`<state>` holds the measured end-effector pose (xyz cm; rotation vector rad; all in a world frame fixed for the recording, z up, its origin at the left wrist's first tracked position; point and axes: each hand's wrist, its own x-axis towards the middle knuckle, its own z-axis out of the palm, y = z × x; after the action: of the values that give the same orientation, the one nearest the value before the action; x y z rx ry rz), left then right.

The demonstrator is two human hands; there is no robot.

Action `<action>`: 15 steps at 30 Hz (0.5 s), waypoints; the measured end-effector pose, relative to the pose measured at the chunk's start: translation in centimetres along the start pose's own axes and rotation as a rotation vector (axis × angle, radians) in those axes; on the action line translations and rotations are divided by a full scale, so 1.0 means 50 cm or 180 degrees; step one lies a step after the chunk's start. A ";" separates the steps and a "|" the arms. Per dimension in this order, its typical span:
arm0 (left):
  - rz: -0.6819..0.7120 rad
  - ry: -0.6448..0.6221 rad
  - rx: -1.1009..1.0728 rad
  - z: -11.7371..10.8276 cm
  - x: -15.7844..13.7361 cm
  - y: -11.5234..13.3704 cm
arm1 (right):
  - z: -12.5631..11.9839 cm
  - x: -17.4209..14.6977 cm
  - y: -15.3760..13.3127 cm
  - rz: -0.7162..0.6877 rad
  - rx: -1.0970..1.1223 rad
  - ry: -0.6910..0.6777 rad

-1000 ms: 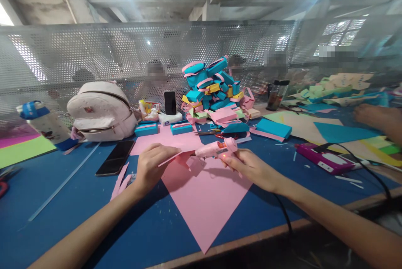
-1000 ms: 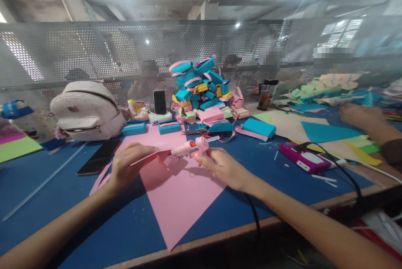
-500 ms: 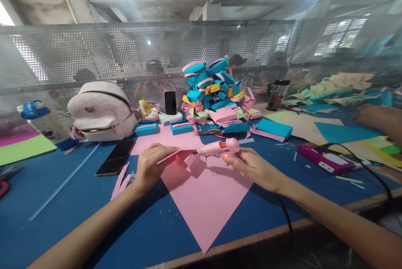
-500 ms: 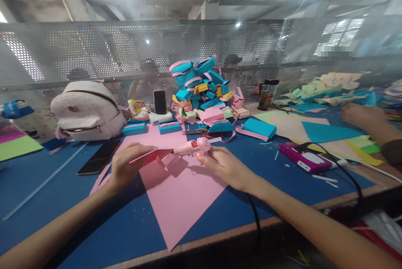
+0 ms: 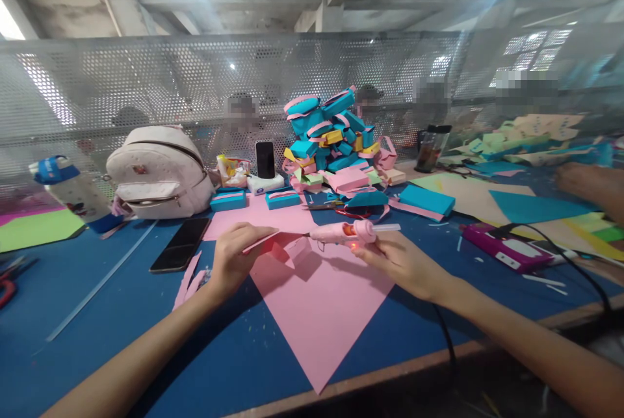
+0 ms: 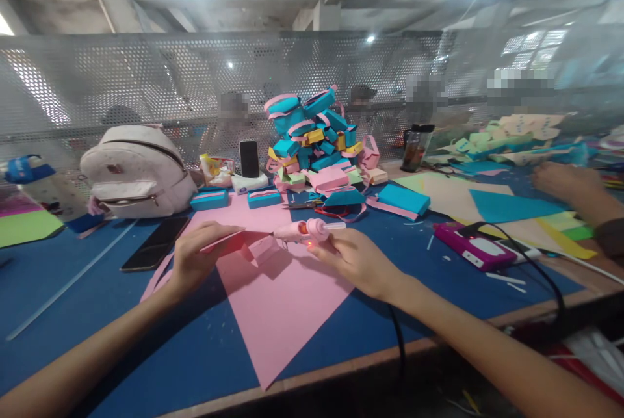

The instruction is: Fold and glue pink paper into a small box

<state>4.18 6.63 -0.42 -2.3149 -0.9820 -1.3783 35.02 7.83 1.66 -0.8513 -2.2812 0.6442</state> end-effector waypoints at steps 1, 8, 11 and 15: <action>-0.0019 0.0004 -0.0011 0.000 0.000 0.000 | 0.001 -0.001 0.003 -0.0049 -0.0089 0.0020; -0.0146 0.0035 -0.0003 0.001 -0.007 -0.003 | 0.001 -0.011 0.029 -0.0397 -0.0835 0.0290; -0.0213 0.0037 0.0021 0.001 -0.009 -0.004 | -0.001 -0.012 0.029 -0.0482 -0.0840 0.0333; -0.0269 -0.0005 0.0001 0.001 -0.009 -0.004 | -0.001 -0.012 0.025 -0.0461 -0.0697 0.0352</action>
<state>3.93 6.64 -0.84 -2.2989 -1.0922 -1.4080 35.95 8.27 0.72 -0.7914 -2.3145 0.2796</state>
